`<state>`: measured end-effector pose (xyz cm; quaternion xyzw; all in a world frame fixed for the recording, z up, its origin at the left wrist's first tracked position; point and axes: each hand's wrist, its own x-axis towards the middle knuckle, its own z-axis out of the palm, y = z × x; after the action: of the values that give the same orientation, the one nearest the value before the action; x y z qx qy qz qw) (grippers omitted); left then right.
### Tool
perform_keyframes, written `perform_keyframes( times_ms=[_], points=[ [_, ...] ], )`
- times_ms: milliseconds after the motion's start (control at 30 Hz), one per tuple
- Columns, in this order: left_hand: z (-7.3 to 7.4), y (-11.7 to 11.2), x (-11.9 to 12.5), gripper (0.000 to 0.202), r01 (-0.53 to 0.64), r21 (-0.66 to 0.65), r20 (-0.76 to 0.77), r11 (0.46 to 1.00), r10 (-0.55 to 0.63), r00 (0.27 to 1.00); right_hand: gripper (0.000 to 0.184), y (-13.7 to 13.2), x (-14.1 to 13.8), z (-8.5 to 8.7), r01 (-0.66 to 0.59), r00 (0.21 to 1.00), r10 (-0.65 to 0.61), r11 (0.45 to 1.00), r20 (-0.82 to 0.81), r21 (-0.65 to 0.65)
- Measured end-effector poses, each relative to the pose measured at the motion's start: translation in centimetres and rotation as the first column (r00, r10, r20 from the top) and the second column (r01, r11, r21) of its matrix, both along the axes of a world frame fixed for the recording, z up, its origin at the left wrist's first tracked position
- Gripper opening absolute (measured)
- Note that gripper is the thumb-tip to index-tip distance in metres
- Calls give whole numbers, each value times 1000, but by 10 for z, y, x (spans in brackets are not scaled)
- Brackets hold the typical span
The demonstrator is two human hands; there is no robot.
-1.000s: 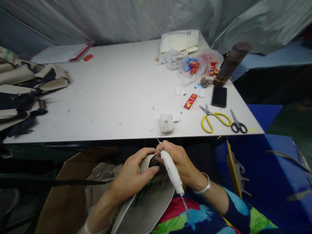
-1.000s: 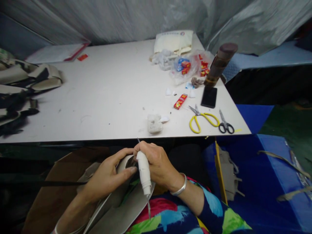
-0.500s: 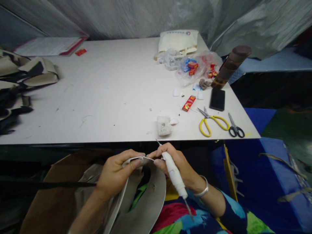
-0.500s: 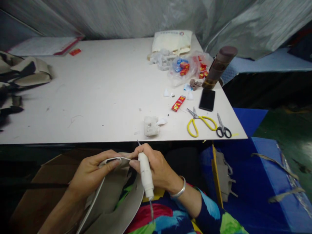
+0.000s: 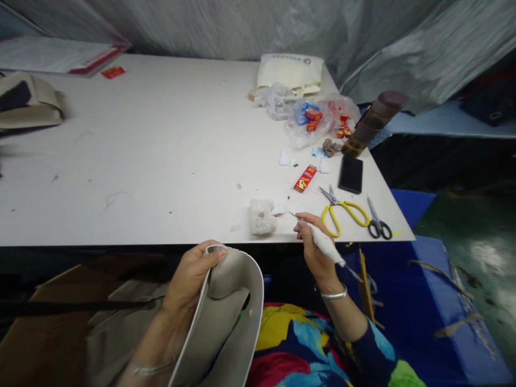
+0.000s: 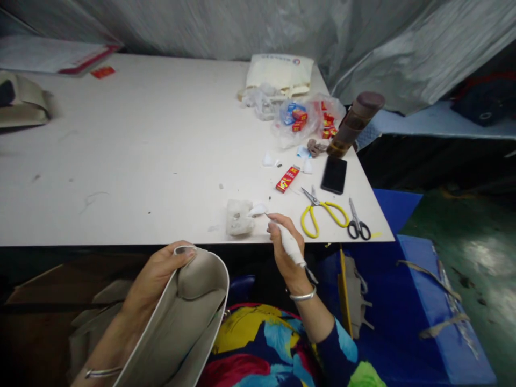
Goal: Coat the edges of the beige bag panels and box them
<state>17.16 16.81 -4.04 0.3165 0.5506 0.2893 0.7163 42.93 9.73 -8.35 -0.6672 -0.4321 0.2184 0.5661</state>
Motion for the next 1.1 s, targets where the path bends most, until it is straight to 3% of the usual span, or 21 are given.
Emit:
perform_keyframes(
  times_ms=[100, 167, 300, 533, 733, 867, 1100],
  points=[
    [-9, -1, 4, 41, 39, 20, -17, 999, -39, 999, 32, 14, 11, -12, -107, 994, 106, 994, 34, 24],
    [-13, 1, 2, 41, 61, 16, -20, 998, -61, 998, 29, 24, 20, -19, -187, 972, 180, 982, 153, 33],
    [-21, 8, -5, 44, 46, -28, -18, 999, -46, 999, 27, 44, 36, -28, -237, 888, 206, 971, 410, 26],
    [-36, 13, -12, 49, 39, -75, -57, 996, -43, 997, 42, 60, 45, -38, -366, 844, 357, 929, 399, -56],
    [-32, 16, -8, 45, -10, -99, -99, 995, 0, 995, 43, 67, 46, -43, -374, 823, 366, 925, 434, -70],
    [-32, 19, -6, 45, -23, -120, -111, 993, 9, 994, 40, 60, 45, -32, -364, 853, 358, 930, 380, -58],
    [-37, 20, -5, 43, 29, -141, -126, 990, -47, 991, 29, 23, 23, 11, -267, 943, 257, 963, 210, 23]
  ],
)
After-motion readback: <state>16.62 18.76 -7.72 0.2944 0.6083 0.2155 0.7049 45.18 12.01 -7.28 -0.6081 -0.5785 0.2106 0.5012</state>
